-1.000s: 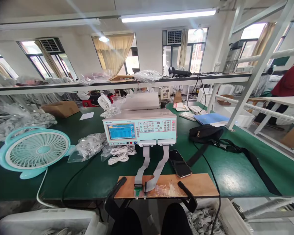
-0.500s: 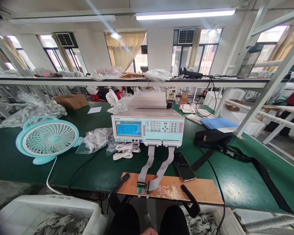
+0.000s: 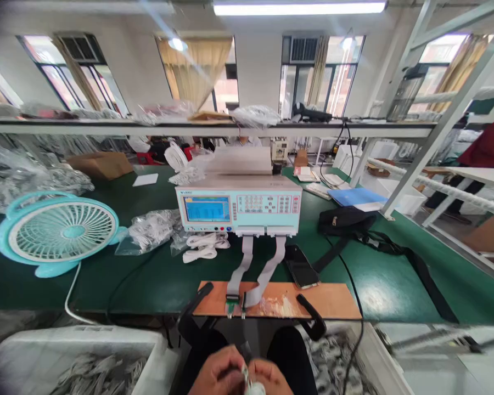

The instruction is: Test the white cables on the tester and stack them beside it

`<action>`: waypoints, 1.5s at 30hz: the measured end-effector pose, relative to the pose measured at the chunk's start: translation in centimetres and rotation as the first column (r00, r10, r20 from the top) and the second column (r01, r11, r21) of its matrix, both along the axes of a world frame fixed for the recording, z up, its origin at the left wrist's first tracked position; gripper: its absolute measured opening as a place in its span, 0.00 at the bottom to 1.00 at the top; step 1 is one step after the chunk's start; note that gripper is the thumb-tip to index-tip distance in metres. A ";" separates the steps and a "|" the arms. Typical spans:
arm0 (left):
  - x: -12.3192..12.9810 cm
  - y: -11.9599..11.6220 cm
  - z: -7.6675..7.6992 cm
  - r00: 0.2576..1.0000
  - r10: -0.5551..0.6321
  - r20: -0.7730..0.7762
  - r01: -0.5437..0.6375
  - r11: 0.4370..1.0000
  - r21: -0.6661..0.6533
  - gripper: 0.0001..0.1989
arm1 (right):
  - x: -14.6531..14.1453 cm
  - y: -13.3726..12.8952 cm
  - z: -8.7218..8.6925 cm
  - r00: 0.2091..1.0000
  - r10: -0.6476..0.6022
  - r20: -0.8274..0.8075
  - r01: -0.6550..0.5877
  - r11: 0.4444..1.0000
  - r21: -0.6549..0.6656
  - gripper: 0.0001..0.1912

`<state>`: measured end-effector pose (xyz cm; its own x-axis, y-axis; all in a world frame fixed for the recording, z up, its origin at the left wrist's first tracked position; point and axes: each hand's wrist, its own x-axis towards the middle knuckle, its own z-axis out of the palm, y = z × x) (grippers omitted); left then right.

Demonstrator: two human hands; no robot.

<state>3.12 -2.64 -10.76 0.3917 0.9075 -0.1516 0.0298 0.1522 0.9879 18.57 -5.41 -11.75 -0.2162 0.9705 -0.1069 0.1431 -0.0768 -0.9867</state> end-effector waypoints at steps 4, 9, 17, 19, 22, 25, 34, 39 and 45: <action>1.2 -1.0 0.6 0.952 0.264 0.152 -0.225 0.947 -0.230 0.10 | -0.5 -0.5 0.8 0.988 -0.155 -0.023 0.156 0.978 0.136 0.10; 1.8 -1.4 -0.1 0.867 0.455 0.205 -0.350 0.847 -0.400 0.11 | -0.4 -0.5 2.2 0.972 0.018 0.235 -0.108 0.921 0.376 0.11; 1.5 -0.8 0.3 0.950 0.308 -0.042 -0.308 0.951 0.013 0.10 | -1.0 2.1 2.4 0.977 -0.196 0.082 0.175 0.961 0.212 0.10; 1.6 -0.3 0.1 0.954 0.294 -0.063 -0.291 0.956 0.042 0.10 | -1.3 3.3 1.7 0.968 -0.251 -0.021 0.252 0.962 0.105 0.11; 1.7 0.5 -0.6 0.941 0.338 -0.030 -0.338 0.941 0.001 0.11 | -1.8 4.6 0.6 0.950 -0.292 -0.111 0.293 0.956 -0.008 0.11; 1.7 1.2 -1.5 0.918 0.396 0.040 -0.391 0.916 -0.090 0.12 | -2.2 5.0 -0.2 0.932 -0.336 -0.139 0.328 0.942 -0.077 0.13; 0.2 2.5 -1.6 0.966 0.258 -0.017 -0.258 0.961 -0.094 0.14 | -2.5 4.9 -0.6 0.910 -0.350 -0.224 0.336 0.937 -0.097 0.12; -0.9 3.2 -0.5 0.986 0.123 -0.116 -0.129 0.990 -0.050 0.13 | -2.7 5.0 0.1 0.898 -0.370 -0.240 0.349 0.929 -0.124 0.11; -1.7 3.8 0.0 0.971 0.051 -0.234 -0.015 0.988 0.155 0.16 | -3.5 5.3 0.5 0.778 -0.496 -0.386 0.368 0.857 -0.360 0.12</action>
